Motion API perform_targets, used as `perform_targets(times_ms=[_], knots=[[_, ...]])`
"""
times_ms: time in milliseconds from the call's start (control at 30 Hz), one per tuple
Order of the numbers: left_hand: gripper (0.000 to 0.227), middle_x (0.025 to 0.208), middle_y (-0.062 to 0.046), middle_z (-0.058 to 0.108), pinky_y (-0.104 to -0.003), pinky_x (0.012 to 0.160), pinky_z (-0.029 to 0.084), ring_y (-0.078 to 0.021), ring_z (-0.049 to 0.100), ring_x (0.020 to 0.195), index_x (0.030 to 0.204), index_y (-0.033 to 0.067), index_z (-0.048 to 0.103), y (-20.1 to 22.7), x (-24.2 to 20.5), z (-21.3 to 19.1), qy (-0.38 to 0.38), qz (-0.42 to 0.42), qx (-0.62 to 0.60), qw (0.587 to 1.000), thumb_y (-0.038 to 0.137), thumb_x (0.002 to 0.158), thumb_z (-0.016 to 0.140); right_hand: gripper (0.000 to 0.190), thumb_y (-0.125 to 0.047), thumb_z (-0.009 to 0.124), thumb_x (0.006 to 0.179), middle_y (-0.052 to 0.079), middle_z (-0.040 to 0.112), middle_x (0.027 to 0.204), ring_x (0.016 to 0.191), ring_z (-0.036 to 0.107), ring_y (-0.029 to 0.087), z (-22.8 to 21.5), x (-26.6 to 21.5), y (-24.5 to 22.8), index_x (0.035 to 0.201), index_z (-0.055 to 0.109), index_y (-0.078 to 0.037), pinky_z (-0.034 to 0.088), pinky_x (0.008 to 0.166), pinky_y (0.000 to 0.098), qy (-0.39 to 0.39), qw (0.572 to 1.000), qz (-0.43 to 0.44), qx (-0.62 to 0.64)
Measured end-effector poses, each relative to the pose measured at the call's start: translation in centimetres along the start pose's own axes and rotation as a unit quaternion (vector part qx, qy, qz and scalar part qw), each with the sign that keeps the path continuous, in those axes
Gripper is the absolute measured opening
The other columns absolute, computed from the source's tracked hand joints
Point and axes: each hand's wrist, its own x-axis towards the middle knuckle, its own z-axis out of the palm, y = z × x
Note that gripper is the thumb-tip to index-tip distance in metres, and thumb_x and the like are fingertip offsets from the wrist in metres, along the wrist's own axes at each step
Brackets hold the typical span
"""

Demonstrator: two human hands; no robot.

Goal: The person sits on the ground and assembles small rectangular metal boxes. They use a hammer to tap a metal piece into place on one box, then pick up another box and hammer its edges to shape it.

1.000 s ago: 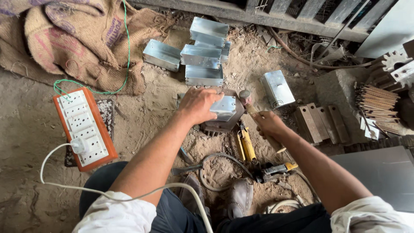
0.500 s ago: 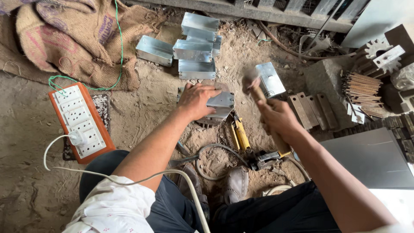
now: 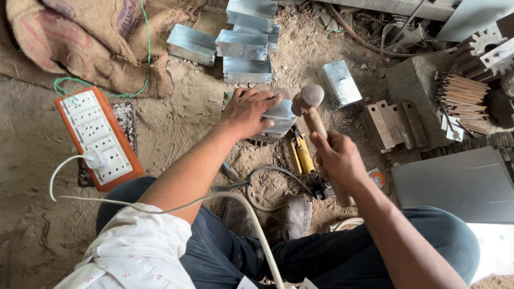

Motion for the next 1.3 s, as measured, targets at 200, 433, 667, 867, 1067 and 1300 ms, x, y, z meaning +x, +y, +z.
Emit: perform_targets(times_ms=[200, 433, 667, 867, 1067, 1300], knots=[[0.075, 0.152, 0.004, 0.056, -0.042, 0.117, 0.035, -0.0198, 0.058, 0.128, 0.15, 0.0294, 0.051, -0.7, 0.0, 0.3, 0.004, 0.042, -0.019, 0.999, 0.042, 0.083, 0.084, 0.041, -0.04, 0.055, 0.103, 0.008, 0.059, 0.065, 0.044, 0.052, 0.012, -0.7, -0.1, 0.5, 0.105, 0.062, 0.001, 0.046, 0.038, 0.0291, 0.021, 0.991, -0.112, 0.068], [0.079, 0.153, 0.002, 0.05, -0.045, 0.113, 0.031, -0.0232, 0.051, 0.131, 0.147, 0.0303, 0.05, -0.1, 0.2, -0.2, -0.033, 0.02, -0.008, 0.999, 0.045, 0.078, 0.085, 0.043, -0.042, 0.053, 0.103, 0.006, 0.061, 0.068, 0.045, 0.053, 0.012, 1.0, 0.0, 1.0, 0.106, 0.062, 0.0, 0.05, 0.038, 0.03, 0.0, 0.999, 0.025, 0.025], [0.077, 0.155, 0.004, 0.051, -0.044, 0.123, 0.028, -0.0206, 0.051, 0.138, 0.152, 0.03, 0.048, 0.0, 0.1, -0.3, -0.031, 0.014, -0.015, 0.999, 0.043, 0.085, 0.083, 0.039, -0.041, 0.056, 0.1, 0.004, 0.06, 0.065, 0.043, 0.052, 0.011, -0.4, 0.4, 0.9, 0.104, 0.063, -0.003, 0.049, 0.037, 0.0295, 0.034, 0.996, -0.058, 0.058], [0.08, 0.154, 0.002, 0.048, -0.048, 0.121, 0.023, -0.0269, 0.045, 0.14, 0.15, 0.0311, 0.046, 0.3, 0.3, -0.4, -0.028, 0.012, 0.002, 1.0, 0.043, 0.08, 0.083, 0.04, -0.043, 0.057, 0.101, 0.003, 0.061, 0.063, 0.044, 0.053, 0.011, 1.4, 0.9, 0.8, 0.107, 0.064, -0.004, 0.049, 0.039, 0.0298, 0.016, 1.0, 0.015, 0.011], [0.078, 0.153, 0.002, 0.053, -0.044, 0.127, 0.024, -0.0222, 0.05, 0.142, 0.15, 0.0276, 0.049, 0.2, 0.1, 0.0, -0.004, 0.019, -0.03, 0.999, 0.039, 0.081, 0.084, 0.044, -0.043, 0.055, 0.103, 0.002, 0.059, 0.064, 0.044, 0.052, 0.01, -0.1, 1.2, 0.6, 0.11, 0.064, 0.0, 0.047, 0.038, 0.0295, 0.015, 0.996, -0.07, 0.057], [0.079, 0.154, 0.002, 0.05, -0.044, 0.122, 0.022, -0.0229, 0.044, 0.141, 0.146, 0.0266, 0.054, 0.9, 0.1, -1.0, -0.04, -0.007, -0.026, 0.999, 0.039, 0.075, 0.086, 0.048, -0.045, 0.053, 0.105, 0.004, 0.06, 0.067, 0.046, 0.053, 0.011, 0.8, 2.2, 0.1, 0.102, 0.061, 0.002, 0.051, 0.04, 0.0285, 0.016, 0.999, 0.035, 0.012]])
